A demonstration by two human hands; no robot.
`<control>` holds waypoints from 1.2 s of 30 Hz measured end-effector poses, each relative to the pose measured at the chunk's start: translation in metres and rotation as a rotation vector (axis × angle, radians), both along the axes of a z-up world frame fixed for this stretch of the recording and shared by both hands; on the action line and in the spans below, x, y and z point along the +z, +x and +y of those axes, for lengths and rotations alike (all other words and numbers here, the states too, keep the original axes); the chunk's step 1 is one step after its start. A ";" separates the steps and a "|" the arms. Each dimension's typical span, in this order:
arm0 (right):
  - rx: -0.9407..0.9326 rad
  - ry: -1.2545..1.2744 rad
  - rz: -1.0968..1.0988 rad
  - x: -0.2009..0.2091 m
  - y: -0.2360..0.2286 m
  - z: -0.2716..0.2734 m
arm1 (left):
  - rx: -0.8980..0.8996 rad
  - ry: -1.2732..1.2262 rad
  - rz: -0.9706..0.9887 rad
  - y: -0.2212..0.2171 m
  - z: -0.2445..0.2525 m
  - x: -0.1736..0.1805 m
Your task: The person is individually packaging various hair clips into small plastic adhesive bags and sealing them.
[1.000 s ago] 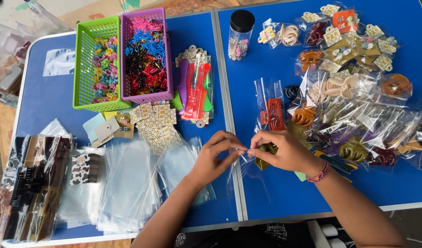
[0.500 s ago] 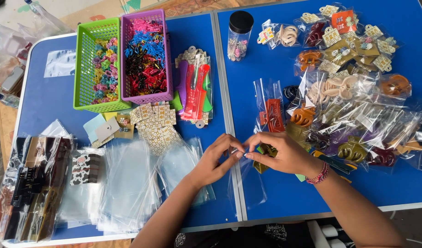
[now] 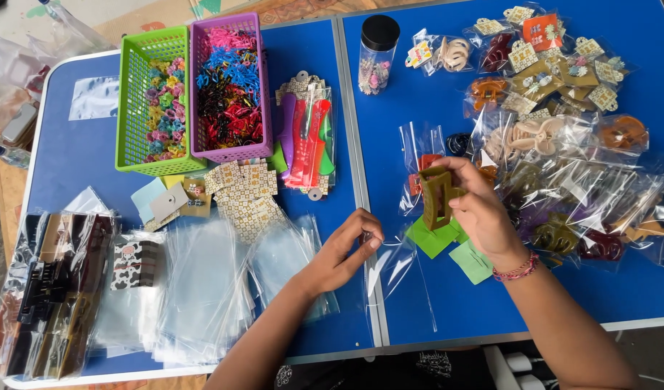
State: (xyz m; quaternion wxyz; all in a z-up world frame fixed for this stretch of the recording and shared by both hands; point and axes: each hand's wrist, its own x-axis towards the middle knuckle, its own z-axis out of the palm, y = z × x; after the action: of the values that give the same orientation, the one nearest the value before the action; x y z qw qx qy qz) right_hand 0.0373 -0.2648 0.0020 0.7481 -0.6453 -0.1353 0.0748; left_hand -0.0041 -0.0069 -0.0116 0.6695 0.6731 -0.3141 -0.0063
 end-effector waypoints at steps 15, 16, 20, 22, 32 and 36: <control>-0.001 0.307 -0.117 -0.011 -0.014 0.016 | -0.081 0.083 -0.078 -0.004 -0.006 -0.001; 0.033 0.325 -0.087 -0.008 -0.015 0.018 | -0.072 0.087 -0.086 -0.004 -0.006 0.000; 0.077 0.295 -0.062 -0.015 -0.018 0.022 | -0.044 0.110 -0.111 -0.003 -0.006 0.000; 0.092 0.291 -0.065 -0.024 -0.016 0.020 | -0.037 0.118 -0.117 -0.003 -0.005 0.000; 0.125 -0.102 -0.175 0.009 -0.028 0.042 | 0.117 0.170 -0.082 0.003 -0.002 0.001; 0.117 -0.150 -0.197 0.008 -0.025 0.041 | 0.125 0.179 -0.082 0.003 -0.002 -0.002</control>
State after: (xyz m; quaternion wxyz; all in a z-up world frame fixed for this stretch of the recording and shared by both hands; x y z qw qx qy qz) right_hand 0.0121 -0.2236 0.0100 0.6753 -0.6945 -0.2399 0.0645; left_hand -0.0008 -0.0093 -0.0136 0.5922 0.7482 -0.2970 0.0349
